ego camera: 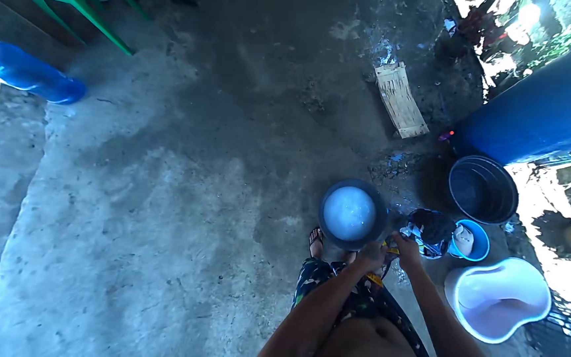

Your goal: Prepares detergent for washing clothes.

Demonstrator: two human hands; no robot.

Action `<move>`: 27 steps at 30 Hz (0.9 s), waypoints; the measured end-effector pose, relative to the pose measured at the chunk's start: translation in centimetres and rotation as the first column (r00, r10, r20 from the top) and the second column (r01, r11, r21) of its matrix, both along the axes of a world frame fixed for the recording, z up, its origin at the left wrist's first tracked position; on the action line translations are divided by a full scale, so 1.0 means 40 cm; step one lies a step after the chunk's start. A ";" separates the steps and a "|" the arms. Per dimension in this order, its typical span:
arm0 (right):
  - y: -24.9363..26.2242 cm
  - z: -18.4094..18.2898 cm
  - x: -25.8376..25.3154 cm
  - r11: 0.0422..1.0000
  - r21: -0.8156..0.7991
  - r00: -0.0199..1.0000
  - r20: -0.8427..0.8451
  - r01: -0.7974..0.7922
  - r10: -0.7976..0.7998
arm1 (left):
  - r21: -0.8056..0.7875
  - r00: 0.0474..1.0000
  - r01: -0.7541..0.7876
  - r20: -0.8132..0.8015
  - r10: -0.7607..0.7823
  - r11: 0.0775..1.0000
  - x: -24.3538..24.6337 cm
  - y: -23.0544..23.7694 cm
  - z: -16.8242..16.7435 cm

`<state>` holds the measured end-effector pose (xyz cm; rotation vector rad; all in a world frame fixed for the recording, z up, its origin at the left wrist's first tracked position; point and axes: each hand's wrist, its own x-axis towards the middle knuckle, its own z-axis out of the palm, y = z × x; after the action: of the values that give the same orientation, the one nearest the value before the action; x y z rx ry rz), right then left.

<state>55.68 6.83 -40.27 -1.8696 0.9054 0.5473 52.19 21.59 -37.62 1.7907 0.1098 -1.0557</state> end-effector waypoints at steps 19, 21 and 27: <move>0.001 0.168 0.029 0.908 0.419 0.985 -0.157 0.004 0.068 | -0.170 0.929 -0.369 -0.105 0.355 0.914 -0.022 0.062 0.007; 0.044 0.185 -0.012 0.895 0.433 0.969 -0.156 -0.108 0.192 | -0.130 0.918 -0.394 -0.015 0.396 0.910 -0.013 0.072 0.010; 0.102 0.154 -0.045 0.914 0.323 0.969 0.058 -0.244 0.238 | 0.066 0.885 -0.442 -0.128 0.447 0.894 -0.042 0.192 0.060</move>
<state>53.89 10.91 -34.12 -1.6840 0.5327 0.7814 50.50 29.29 -35.21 1.6126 0.6028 -0.8439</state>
